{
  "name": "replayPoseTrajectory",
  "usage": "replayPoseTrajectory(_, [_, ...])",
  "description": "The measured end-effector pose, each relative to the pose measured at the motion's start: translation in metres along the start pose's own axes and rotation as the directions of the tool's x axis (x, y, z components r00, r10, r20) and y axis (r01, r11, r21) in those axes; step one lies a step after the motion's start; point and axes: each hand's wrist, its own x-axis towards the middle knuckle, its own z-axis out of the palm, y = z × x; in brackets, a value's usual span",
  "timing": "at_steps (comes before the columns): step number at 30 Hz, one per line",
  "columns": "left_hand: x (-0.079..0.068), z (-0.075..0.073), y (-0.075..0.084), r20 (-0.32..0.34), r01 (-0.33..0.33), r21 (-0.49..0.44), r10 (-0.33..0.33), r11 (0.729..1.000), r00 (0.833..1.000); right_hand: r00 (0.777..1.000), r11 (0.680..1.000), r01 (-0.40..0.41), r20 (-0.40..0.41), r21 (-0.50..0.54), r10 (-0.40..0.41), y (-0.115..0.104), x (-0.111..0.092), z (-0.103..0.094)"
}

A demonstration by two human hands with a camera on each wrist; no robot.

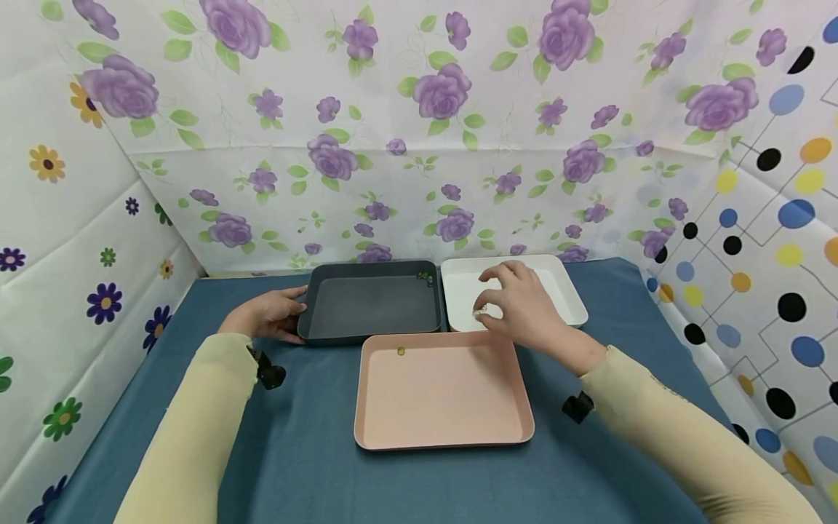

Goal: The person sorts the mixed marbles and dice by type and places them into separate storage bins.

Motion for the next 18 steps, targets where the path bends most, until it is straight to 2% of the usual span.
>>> replayPoseTrajectory(11, [0.0,0.0,0.0,-0.005,0.002,0.0,-0.002,1.0,1.0,0.993,0.994,-0.035,-0.105,0.104,0.046,0.011,0.012,-0.019])
replayPoseTrajectory(18, [0.0,0.0,-0.001,-0.007,0.004,0.007,-0.004,1.0,1.0,0.982,0.953,-0.11,-0.116,0.282,0.148,0.011,0.019,-0.022])
